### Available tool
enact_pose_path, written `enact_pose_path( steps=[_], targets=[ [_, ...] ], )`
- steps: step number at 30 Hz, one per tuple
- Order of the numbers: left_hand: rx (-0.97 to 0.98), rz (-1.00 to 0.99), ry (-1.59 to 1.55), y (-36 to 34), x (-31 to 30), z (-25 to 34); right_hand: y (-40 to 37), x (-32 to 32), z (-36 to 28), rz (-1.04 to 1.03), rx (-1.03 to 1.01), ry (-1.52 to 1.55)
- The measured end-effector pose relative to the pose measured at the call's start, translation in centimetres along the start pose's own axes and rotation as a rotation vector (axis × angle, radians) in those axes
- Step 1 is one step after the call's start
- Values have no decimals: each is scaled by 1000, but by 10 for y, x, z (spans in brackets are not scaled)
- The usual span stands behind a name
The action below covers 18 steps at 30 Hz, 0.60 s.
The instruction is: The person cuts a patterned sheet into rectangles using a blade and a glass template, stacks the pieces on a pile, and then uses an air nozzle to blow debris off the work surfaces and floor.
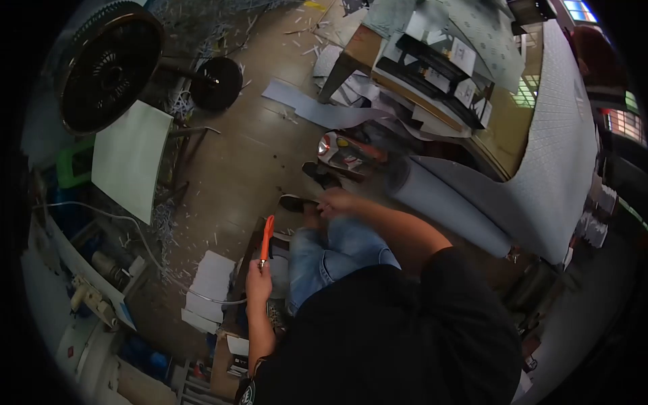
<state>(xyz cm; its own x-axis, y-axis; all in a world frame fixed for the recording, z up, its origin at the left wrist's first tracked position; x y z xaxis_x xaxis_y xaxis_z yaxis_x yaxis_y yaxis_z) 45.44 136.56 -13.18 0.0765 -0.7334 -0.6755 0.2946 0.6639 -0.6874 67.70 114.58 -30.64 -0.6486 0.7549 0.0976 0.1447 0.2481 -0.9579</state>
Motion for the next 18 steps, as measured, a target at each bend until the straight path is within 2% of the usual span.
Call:
enact_pose_path(
  steps=[2, 4, 6, 8, 10, 12, 16, 18],
  targets=[
    [-25, 40, 19, -1, -5, -18, 93, -51, 36, 53, 118, 263],
    [-44, 53, 50, -7, -13, -33, 116, -99, 12, 316, 157, 429],
    [-41, 112, 45, -6, -20, -32, 168, -145, -1, 509, 80, 498],
    [-97, 91, 54, -4, -22, -29, 213, -177, -27, 530, -10, 540],
    [-141, 75, 61, -1, -18, -37, 271, -219, -65, 669, -408, 74],
    [-166, 134, 60, 2, -17, -51, 248, -233, -120, 1138, -815, -513],
    [-182, 154, 18, 13, -6, -64, 285, -233, -166, 1033, -822, -632],
    [-191, 133, 29, 18, 1, -63, 308, -241, -143, 882, -457, -764]
  ],
)
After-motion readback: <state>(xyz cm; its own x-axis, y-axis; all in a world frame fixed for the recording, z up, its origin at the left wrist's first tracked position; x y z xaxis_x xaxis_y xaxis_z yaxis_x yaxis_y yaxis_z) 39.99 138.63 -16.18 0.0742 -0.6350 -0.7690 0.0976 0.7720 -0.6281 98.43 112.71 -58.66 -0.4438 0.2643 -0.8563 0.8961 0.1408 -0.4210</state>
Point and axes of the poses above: each hand's wrist, its own y-axis towards the middle knuckle, its own x-axis out of the palm, z = x × y, the point moved 10 cm from there along y, towards the middle knuckle, and after that the axes turned 15 degrees about z, right-handed, at the moved point
